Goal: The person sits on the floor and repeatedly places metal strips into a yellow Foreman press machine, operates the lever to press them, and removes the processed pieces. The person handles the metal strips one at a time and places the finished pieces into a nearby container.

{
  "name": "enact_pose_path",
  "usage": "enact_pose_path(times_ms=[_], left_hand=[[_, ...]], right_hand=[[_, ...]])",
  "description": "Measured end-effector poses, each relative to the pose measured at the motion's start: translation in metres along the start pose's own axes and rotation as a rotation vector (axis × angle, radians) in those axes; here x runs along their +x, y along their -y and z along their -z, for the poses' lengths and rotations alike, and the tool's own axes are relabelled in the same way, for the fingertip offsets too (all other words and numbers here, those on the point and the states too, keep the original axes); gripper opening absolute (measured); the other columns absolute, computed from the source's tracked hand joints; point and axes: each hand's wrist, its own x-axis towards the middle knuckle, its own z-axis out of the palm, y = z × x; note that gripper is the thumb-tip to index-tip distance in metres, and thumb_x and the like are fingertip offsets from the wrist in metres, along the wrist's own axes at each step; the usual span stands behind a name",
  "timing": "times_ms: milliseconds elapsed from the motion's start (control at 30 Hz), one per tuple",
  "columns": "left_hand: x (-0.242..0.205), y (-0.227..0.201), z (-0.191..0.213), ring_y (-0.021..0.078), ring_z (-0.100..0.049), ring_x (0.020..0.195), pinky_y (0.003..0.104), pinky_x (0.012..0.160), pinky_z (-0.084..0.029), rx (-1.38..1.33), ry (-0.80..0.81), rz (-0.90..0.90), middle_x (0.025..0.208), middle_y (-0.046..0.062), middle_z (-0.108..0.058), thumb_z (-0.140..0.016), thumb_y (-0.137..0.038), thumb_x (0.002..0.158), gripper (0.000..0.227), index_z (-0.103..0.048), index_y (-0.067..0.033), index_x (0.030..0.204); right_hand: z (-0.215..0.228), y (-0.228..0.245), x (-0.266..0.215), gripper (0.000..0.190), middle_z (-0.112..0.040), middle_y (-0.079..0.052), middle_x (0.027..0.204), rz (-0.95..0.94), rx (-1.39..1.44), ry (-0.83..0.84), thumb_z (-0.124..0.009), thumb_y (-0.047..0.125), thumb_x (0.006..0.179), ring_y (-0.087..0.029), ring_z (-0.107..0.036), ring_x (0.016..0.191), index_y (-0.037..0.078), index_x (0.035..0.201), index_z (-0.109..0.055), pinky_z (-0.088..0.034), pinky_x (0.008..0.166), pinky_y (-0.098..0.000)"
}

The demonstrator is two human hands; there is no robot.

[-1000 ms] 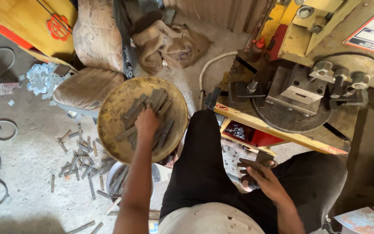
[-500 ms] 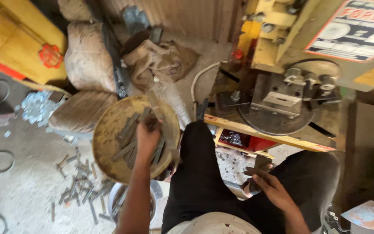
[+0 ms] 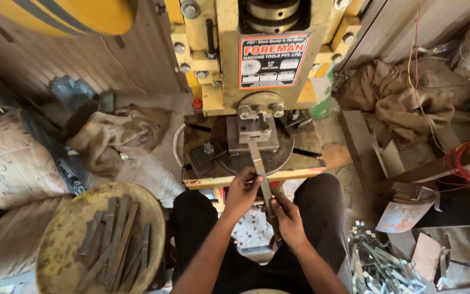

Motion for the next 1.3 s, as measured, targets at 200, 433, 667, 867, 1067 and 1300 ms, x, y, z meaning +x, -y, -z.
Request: enact_pose_path(times_ms=[200,433,667,867,1067,1300], left_hand=[[0.020,0.005,-0.005,0.0135,-0.068,0.079,0.030,0.066,-0.058,0.165,0.000,-0.084,0.091,0.009,-0.069,-0.064,-0.013,0.102,0.016,-0.061,0.0018,0.105],[0.053,0.004,0.003,0.0179,-0.072,0.085,0.031,0.075,-0.055,0.087,-0.146,-0.131,0.098,0.013,-0.074,-0.064,-0.006,0.098,0.023,-0.066,0.0036,0.119],[0.075,-0.004,0.006,0.0189,-0.073,0.084,0.032,0.073,-0.056,-0.018,-0.165,-0.017,0.100,0.011,-0.071,-0.065,-0.005,0.096,0.027,-0.062,0.0032,0.122],[0.082,0.012,0.010,0.0191,-0.073,0.083,0.031,0.071,-0.058,-0.044,-0.159,-0.065,0.100,0.013,-0.071,-0.063,-0.002,0.095,0.026,-0.063,0.0052,0.120],[0.084,0.017,0.012,0.0195,-0.072,0.083,0.032,0.070,-0.058,-0.054,-0.143,-0.099,0.097,0.012,-0.070,-0.063,-0.002,0.096,0.024,-0.063,0.0064,0.118],[0.085,0.016,0.014,0.0185,-0.072,0.082,0.031,0.071,-0.057,-0.093,-0.141,-0.060,0.097,0.009,-0.068,-0.065,-0.002,0.094,0.027,-0.063,0.0055,0.121]], right_hand=[[0.007,0.000,0.012,0.046,-0.062,-0.003,0.082,0.056,-0.060,-0.013,-0.056,0.015,0.104,-0.010,-0.054,0.066,0.003,0.148,-0.057,-0.049,0.058,-0.0266],[-0.015,0.041,-0.012,0.060,-0.067,-0.011,0.119,0.053,0.095,0.167,-0.055,0.010,0.099,-0.019,-0.071,0.086,0.002,0.155,-0.037,-0.063,0.072,-0.0376],[-0.023,0.052,-0.013,0.064,-0.067,-0.015,0.119,0.043,0.163,0.210,-0.052,0.009,0.099,-0.024,-0.074,0.086,0.003,0.159,-0.030,-0.064,0.073,-0.0407],[-0.025,0.055,-0.010,0.063,-0.070,-0.015,0.117,0.052,0.132,0.215,-0.051,0.008,0.100,-0.025,-0.073,0.083,0.002,0.158,-0.030,-0.065,0.073,-0.0410],[-0.025,0.058,-0.012,0.063,-0.067,-0.017,0.109,0.072,0.111,0.232,-0.051,0.007,0.103,-0.025,-0.073,0.085,0.003,0.162,-0.028,-0.065,0.075,-0.0412],[-0.029,0.057,-0.013,0.063,-0.068,-0.014,0.116,0.075,0.148,0.210,-0.052,0.009,0.101,-0.024,-0.073,0.086,0.002,0.160,-0.029,-0.064,0.075,-0.0407]])
